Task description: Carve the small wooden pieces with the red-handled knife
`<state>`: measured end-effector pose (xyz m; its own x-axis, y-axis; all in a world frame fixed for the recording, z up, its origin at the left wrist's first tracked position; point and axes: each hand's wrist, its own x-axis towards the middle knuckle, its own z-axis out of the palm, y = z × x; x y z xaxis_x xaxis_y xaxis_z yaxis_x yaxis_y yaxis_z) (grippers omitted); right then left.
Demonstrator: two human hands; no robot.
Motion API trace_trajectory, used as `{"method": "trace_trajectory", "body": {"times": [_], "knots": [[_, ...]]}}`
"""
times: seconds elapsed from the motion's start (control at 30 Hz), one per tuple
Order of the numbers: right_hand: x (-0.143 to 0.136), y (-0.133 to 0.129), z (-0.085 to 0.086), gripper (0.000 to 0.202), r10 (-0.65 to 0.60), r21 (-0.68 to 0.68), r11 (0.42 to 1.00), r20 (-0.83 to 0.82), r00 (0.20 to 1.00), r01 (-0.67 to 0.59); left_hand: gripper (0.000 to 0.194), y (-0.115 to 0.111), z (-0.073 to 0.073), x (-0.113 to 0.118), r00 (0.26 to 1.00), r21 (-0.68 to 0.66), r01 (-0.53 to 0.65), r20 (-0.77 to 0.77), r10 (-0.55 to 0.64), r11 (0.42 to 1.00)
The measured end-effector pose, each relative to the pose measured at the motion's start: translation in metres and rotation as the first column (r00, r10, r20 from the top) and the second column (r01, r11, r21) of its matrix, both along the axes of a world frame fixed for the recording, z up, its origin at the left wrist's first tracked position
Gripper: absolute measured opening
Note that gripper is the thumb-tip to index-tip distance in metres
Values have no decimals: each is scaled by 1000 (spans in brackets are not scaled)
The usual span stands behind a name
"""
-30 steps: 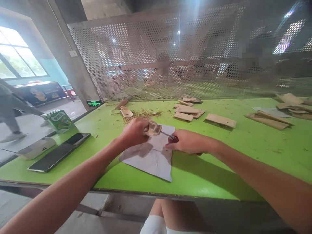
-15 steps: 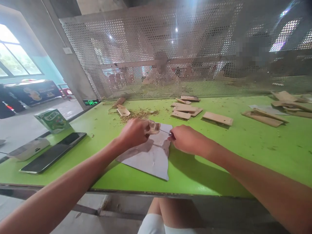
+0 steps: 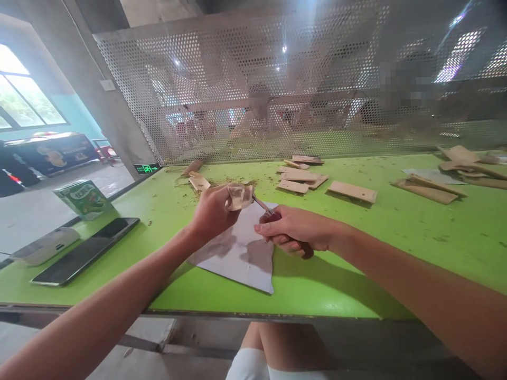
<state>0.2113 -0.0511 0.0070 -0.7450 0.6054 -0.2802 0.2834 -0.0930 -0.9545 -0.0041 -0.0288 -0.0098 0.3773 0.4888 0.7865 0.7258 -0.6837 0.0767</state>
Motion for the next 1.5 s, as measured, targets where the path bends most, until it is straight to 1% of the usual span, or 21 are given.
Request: {"method": "trace_trajectory", "body": {"times": [0.07,0.13,0.3,0.4,0.47,0.53,0.63,0.7,0.77,0.83,0.87,0.97,1.0,1.03,1.13,1.23,1.33,1.5], "knots": [[-2,-3,0,31,0,-60,998,-87,996,-5,18,-1,3,0,1000,103,17,11,-18,995],[-4,-4,-1,30,-6,-80,997,-138,990,-5,22,-3,5,1,1000,169,22,-6,-21,985],[-10,-7,-6,31,-42,-82,996,-214,976,25,21,-4,5,2,998,231,-11,-57,25,973],[-14,-9,-10,31,-84,-54,996,-255,963,72,22,-3,2,2,999,231,-3,-52,16,973],[-16,-9,-13,32,-116,-37,993,-277,954,110,26,-2,0,2,999,207,29,-46,-20,978],[-18,-9,-15,33,-149,-25,989,-289,946,148,32,-1,-1,2,998,152,51,-44,-45,987],[-18,-7,-17,36,-201,-26,979,-305,931,203,52,-2,-3,4,999,-13,29,-35,-29,1000],[-17,-6,-17,38,-221,-45,975,-309,925,217,66,-3,-4,6,999,-136,13,-38,-18,991],[-17,-5,-16,39,-227,-77,974,-313,922,213,72,-2,-6,7,998,-209,11,-50,-22,978],[-17,-5,-16,40,-223,-130,973,-321,920,190,66,1,-8,7,997,-206,-8,-79,-8,979],[-18,-5,-15,41,-217,-166,971,-322,921,171,58,2,-9,7,995,-180,-25,-101,7,983],[-20,-6,-15,47,-186,-258,960,-317,930,104,24,5,-10,7,986,-95,-73,-155,58,993],[-21,-7,-15,46,-183,-270,958,-329,926,93,17,5,-10,7,986,-84,-78,-151,65,993],[-22,-8,-15,43,-184,-271,958,-350,919,89,13,4,-10,8,989,-82,-75,-132,64,994],[-25,-12,-17,34,-187,-232,968,-410,893,97,12,0,-9,10,998,-94,-36,-60,31,995],[-27,-14,-19,34,-153,-168,982,-403,902,91,13,-2,-10,14,998,-102,-28,-52,22,994],[-27,-14,-21,37,-149,-111,987,-365,919,115,15,-2,-14,17,993,-104,-74,-99,64,992],[-31,-12,-28,29,-257,-69,966,-252,933,248,10,0,-20,21,957,-173,-233,-218,194,957]]}}
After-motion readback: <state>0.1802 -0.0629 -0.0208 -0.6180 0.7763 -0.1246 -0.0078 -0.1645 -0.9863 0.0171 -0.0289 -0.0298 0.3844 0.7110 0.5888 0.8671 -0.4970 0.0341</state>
